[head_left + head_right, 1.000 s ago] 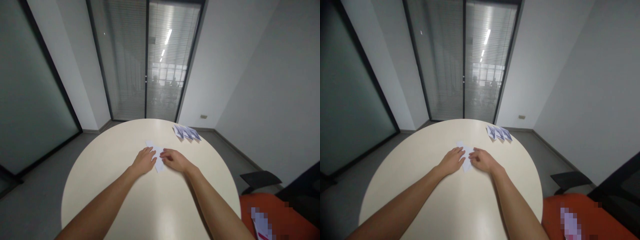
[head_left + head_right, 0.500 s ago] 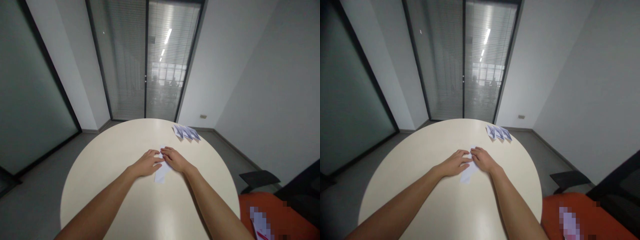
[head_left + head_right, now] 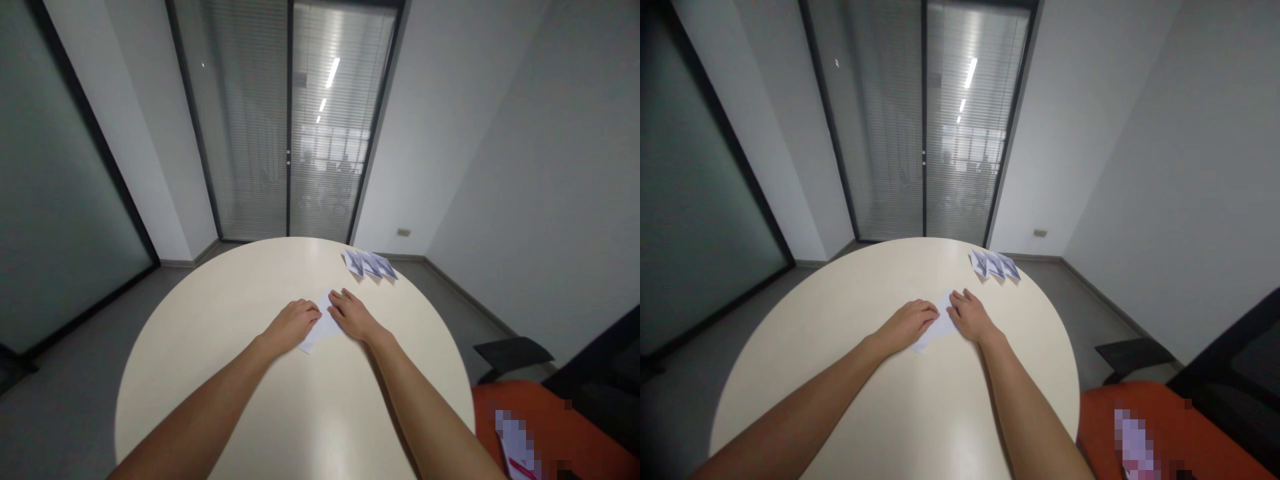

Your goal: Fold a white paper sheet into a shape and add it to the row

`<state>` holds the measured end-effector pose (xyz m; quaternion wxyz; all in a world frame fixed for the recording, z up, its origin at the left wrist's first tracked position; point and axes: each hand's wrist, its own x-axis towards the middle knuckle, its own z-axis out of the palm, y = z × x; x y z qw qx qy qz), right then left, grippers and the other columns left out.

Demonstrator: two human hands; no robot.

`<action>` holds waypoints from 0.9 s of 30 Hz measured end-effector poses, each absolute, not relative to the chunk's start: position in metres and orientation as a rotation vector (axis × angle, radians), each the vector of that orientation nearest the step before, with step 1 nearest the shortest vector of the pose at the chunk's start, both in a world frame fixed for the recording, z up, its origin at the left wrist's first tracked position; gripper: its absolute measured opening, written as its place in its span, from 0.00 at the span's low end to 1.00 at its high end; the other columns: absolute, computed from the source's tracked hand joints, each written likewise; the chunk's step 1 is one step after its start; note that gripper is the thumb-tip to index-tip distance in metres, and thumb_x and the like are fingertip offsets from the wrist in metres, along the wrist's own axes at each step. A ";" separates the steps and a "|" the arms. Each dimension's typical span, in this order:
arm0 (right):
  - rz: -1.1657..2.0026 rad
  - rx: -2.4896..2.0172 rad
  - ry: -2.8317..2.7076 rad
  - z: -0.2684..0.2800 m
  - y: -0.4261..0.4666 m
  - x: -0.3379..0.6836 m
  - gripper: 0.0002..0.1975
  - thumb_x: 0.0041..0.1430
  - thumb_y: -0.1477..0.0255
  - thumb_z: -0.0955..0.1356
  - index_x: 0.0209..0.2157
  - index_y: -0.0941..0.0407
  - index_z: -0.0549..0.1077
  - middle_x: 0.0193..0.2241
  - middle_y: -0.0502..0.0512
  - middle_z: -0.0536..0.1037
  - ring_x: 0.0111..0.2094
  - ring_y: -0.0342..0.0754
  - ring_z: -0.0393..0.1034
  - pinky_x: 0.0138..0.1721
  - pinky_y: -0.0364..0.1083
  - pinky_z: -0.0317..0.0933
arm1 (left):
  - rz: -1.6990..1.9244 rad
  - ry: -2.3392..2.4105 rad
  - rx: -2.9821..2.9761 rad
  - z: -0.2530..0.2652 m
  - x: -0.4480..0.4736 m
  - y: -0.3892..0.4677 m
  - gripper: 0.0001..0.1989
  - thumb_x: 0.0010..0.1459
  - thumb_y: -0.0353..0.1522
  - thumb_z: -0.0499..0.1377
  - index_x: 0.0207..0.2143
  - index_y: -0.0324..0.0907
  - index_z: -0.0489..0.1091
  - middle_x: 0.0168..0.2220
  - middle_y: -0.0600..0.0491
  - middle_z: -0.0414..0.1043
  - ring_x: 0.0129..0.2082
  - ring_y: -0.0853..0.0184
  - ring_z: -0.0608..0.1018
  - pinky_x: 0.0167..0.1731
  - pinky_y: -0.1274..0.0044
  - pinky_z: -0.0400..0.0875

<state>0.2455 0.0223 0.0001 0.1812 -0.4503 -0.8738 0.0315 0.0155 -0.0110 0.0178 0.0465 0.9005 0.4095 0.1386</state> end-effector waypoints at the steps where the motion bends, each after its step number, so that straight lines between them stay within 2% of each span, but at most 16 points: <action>1: 0.089 -1.301 -2.450 -0.001 0.023 0.246 0.17 0.73 0.67 0.60 0.56 0.57 0.72 0.60 0.62 0.72 0.63 0.55 0.64 0.70 0.58 0.46 | 0.430 1.235 2.750 0.018 0.015 -0.011 0.18 0.71 0.33 0.49 0.53 0.44 0.76 0.54 0.49 0.73 0.54 0.64 0.73 0.60 0.69 0.67; 5: 0.090 -1.375 -2.402 -0.008 0.025 0.250 0.20 0.72 0.66 0.61 0.60 0.56 0.70 0.63 0.62 0.70 0.66 0.57 0.60 0.70 0.59 0.47 | 0.479 1.146 2.777 0.014 0.013 -0.012 0.18 0.69 0.36 0.53 0.56 0.44 0.74 0.57 0.48 0.71 0.58 0.63 0.71 0.63 0.68 0.65; 9: 0.069 -1.410 -2.416 -0.010 0.027 0.251 0.22 0.72 0.67 0.59 0.63 0.57 0.68 0.65 0.61 0.68 0.68 0.57 0.58 0.70 0.59 0.47 | 0.472 1.076 2.806 0.010 0.012 -0.011 0.18 0.70 0.34 0.51 0.56 0.46 0.75 0.61 0.51 0.68 0.62 0.62 0.69 0.65 0.67 0.63; 15: 0.047 -1.455 -2.399 -0.009 0.029 0.245 0.24 0.74 0.66 0.55 0.63 0.57 0.69 0.65 0.57 0.68 0.71 0.57 0.50 0.70 0.59 0.47 | 0.476 0.959 2.837 0.010 0.011 -0.010 0.17 0.70 0.37 0.53 0.55 0.47 0.76 0.59 0.52 0.70 0.59 0.64 0.73 0.63 0.69 0.66; 21: -0.083 -1.348 -2.487 -0.009 0.033 0.242 0.25 0.72 0.68 0.55 0.63 0.61 0.69 0.62 0.63 0.71 0.65 0.52 0.60 0.72 0.56 0.40 | 0.479 0.862 2.832 0.015 0.016 -0.014 0.16 0.69 0.39 0.55 0.51 0.46 0.78 0.56 0.52 0.73 0.56 0.66 0.75 0.60 0.73 0.67; 27: -0.066 -1.505 -2.481 -0.007 0.032 0.239 0.27 0.69 0.70 0.57 0.67 0.58 0.64 0.61 0.64 0.68 0.65 0.55 0.55 0.69 0.57 0.42 | 0.434 0.905 2.835 0.020 0.021 -0.021 0.16 0.67 0.39 0.55 0.51 0.44 0.75 0.55 0.50 0.71 0.54 0.65 0.75 0.57 0.73 0.69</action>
